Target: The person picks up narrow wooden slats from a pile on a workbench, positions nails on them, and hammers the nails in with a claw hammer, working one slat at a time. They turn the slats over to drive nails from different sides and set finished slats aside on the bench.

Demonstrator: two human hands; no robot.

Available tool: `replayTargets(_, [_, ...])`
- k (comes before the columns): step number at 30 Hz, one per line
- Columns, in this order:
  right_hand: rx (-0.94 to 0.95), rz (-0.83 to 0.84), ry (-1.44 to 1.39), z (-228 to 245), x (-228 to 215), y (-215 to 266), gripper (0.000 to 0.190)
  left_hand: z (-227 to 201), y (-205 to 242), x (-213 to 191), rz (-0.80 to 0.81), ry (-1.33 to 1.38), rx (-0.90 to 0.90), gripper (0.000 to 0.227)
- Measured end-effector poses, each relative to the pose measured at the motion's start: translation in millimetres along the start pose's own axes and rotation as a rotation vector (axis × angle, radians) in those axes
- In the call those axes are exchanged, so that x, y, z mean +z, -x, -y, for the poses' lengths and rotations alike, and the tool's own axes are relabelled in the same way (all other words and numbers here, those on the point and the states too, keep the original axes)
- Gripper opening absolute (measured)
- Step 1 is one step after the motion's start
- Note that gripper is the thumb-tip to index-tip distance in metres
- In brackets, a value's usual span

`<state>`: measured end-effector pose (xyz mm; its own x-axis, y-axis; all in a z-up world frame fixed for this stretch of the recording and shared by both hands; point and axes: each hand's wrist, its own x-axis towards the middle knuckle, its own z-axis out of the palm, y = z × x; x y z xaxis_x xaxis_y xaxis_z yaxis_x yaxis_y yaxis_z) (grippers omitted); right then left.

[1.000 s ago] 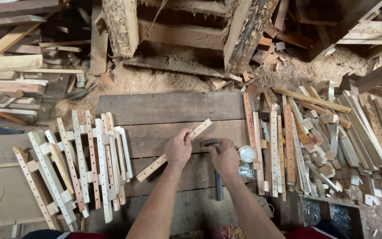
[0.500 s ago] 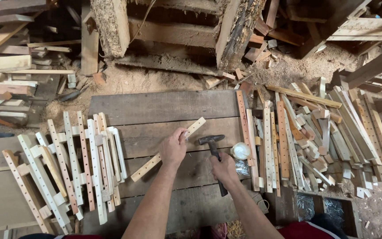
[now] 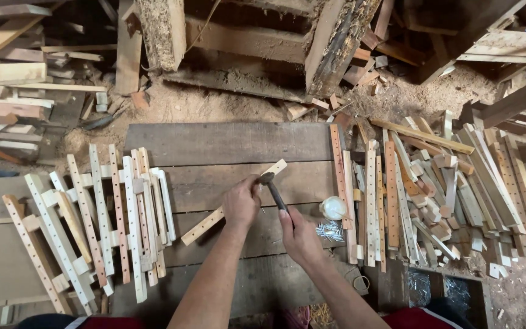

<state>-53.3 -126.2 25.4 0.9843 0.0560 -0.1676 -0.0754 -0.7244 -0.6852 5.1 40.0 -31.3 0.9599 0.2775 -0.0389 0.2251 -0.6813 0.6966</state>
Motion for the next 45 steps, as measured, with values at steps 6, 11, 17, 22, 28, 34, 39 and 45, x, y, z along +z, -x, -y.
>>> replayTargets(6, [-0.183, -0.109, -0.190, 11, -5, 11, 0.023, -11, 4, -5, -0.125, 0.075, 0.057, 0.025])
replayTargets(11, [-0.100, -0.076, -0.127, 9, -1, 6, 0.026, 4, -3, 12, -0.166, 0.014, 0.096, 0.023])
replayTargets(17, [-0.147, -0.081, -0.133, 0, 5, 0, 0.025, -1, 0, 5, -0.130, 0.009, 0.057, 0.018])
replayTargets(22, [-0.124, -0.128, -0.180, 1, 3, 6, 0.027, -1, -2, 6, -0.080, 0.036, 0.016, 0.011])
replayTargets(28, [-0.117, -0.136, -0.175, -1, 3, 1, 0.030, 5, -9, 28, -0.077, -0.223, 0.064, 0.030])
replayTargets(34, [-0.058, -0.081, -0.051, -7, 12, -4, 0.035, -19, -7, -3, 0.139, -0.215, -0.063, 0.034])
replayTargets(39, [-0.184, -0.237, -0.193, -20, 19, 5, 0.031, -15, -10, 7, 0.137, -0.232, -0.066, 0.035])
replayTargets(45, [-0.116, -0.094, -0.010, -13, 22, -22, 0.047, -15, -9, -1, 0.135, -0.193, -0.078, 0.034])
